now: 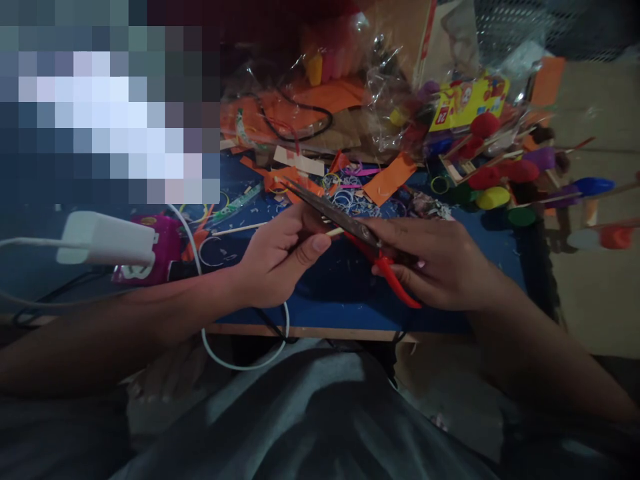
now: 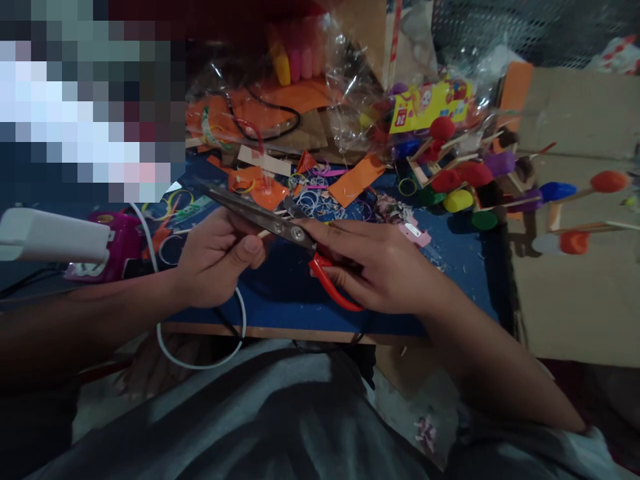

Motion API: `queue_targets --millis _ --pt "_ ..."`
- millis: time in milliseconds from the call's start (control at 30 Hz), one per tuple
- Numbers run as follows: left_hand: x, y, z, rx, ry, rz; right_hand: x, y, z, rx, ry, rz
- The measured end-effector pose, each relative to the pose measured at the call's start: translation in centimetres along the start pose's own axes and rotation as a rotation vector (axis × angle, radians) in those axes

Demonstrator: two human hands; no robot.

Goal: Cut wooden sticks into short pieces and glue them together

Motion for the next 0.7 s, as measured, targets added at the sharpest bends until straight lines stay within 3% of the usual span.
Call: queue_targets --millis 267,700 --pt "-0.3 -0.1 0.0 0.05 0.166 0.004 0.1 -0.3 0.8 -0.024 -0.034 0.081" --pt "0.1 -0.4 0.4 0.025 0.074 0.015 -0.1 -0.3 0.7 0.02 -0.034 0.016"
Point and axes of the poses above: each hand's wrist, its own y-axis away from the middle knuckle, its own x-axis out of the back of the hand, z = x × y, the point moved 2 cm from there along -y, towards the middle knuckle, and after that the axes turned 12 degrees about -y, right-handed, at the moved point
